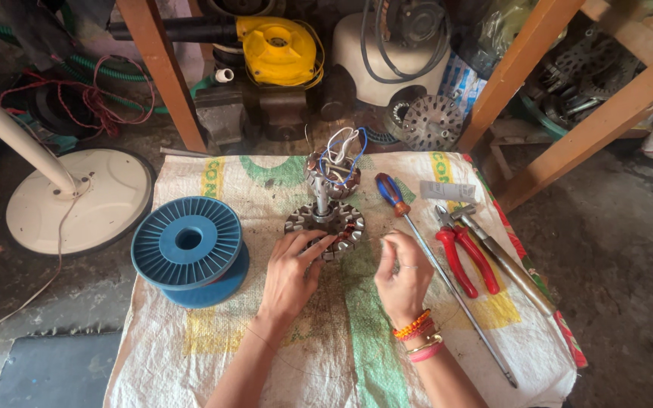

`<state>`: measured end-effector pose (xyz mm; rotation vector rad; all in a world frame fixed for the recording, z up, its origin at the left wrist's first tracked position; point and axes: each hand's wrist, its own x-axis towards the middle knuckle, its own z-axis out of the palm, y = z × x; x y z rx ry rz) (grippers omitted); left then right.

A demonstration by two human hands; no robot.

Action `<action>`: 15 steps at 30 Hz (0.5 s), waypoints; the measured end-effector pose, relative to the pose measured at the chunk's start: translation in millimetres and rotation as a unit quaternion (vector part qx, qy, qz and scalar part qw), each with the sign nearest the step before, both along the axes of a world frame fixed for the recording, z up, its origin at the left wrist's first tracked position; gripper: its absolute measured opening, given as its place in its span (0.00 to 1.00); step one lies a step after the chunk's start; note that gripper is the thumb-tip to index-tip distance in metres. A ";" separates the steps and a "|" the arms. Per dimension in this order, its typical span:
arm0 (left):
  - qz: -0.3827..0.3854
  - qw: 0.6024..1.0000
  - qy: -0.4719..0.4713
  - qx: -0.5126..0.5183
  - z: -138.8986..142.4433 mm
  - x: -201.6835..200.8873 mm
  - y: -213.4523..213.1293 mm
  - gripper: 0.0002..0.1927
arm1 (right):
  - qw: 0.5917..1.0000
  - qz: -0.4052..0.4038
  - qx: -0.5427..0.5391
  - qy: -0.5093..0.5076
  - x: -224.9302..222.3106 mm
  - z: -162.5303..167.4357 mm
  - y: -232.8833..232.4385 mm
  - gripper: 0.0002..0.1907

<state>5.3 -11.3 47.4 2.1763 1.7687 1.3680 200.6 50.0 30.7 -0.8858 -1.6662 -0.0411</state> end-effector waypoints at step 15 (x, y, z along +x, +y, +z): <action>0.008 1.000 0.003 0.000 -3.5 0.3 0.7 0.26 | 0.991 -0.005 0.008 -0.131 -9.0 8.7 -1.4 0.39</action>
